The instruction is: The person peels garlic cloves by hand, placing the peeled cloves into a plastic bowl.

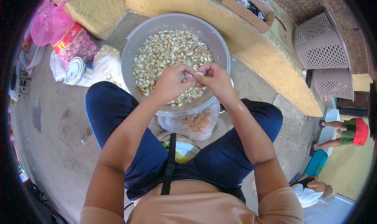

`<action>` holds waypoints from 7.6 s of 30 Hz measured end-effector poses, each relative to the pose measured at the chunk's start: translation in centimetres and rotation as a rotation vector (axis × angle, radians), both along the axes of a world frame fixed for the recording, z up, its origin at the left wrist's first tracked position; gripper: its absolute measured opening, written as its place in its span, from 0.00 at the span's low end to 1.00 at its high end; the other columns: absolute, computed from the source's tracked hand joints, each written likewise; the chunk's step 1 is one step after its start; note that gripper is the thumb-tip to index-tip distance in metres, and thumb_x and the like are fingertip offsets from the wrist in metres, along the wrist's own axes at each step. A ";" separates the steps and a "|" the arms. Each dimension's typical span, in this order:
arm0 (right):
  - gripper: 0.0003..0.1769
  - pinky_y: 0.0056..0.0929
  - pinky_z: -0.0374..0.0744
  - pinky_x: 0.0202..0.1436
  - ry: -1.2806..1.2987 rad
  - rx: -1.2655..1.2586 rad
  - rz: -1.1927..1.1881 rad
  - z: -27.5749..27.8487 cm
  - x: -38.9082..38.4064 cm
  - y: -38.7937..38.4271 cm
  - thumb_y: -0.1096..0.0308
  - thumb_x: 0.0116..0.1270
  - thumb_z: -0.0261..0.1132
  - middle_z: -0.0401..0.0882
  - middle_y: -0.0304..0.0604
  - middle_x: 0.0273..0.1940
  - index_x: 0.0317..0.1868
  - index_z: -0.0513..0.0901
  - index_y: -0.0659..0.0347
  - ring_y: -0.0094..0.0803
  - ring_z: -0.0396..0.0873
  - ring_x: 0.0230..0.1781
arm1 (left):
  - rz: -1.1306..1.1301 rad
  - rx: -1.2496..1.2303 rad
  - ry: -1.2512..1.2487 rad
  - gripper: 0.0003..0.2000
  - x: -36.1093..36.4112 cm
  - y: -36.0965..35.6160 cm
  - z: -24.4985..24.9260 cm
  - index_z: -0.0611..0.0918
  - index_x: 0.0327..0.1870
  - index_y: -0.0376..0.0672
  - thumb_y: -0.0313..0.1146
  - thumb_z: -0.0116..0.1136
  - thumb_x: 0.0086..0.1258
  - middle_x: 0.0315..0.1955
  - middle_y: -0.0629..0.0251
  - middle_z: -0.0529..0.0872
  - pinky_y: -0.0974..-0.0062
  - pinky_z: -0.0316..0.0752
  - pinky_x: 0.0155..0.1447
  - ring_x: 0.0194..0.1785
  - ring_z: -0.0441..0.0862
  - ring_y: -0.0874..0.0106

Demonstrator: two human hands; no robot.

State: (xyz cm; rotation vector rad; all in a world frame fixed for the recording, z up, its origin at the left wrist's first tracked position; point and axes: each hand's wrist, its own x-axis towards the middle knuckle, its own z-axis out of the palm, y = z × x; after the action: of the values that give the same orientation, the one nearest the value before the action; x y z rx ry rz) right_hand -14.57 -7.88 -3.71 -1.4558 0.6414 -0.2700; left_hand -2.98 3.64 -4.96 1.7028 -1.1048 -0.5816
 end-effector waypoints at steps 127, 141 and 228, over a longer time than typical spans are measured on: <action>0.15 0.26 0.76 0.36 -0.135 -0.565 0.255 4.4 -1.1 -0.2 0.78 0.53 0.60 0.73 0.44 0.32 0.42 0.71 0.63 0.30 0.75 0.32 | -0.210 0.015 1.172 0.12 0.3 0.0 0.4 0.75 0.38 0.35 0.32 0.60 0.57 0.29 0.61 0.80 0.90 0.61 0.22 0.20 0.66 0.83; 0.14 0.26 0.74 0.37 -0.150 -0.609 0.248 3.3 -1.0 -0.1 0.81 0.54 0.57 0.72 0.44 0.31 0.43 0.71 0.63 0.31 0.74 0.33 | -0.134 -0.052 1.207 0.08 -0.4 0.2 0.3 0.74 0.34 0.36 0.29 0.59 0.58 0.28 0.60 0.79 0.90 0.61 0.25 0.21 0.65 0.83; 0.08 0.18 0.72 0.31 -0.071 0.006 0.070 1.8 -1.1 0.0 0.69 0.57 0.60 0.79 0.39 0.25 0.31 0.79 0.67 0.20 0.74 0.26 | -0.135 0.023 0.535 0.09 0.9 0.4 1.8 0.82 0.37 0.39 0.26 0.61 0.54 0.31 0.66 0.83 0.86 0.70 0.29 0.29 0.76 0.83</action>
State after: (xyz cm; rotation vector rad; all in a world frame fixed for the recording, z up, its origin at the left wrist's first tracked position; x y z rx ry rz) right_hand -15.65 -7.90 -1.95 -1.4538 0.5320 -0.2640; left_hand -2.08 4.00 -3.16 1.3779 -0.8267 -1.0650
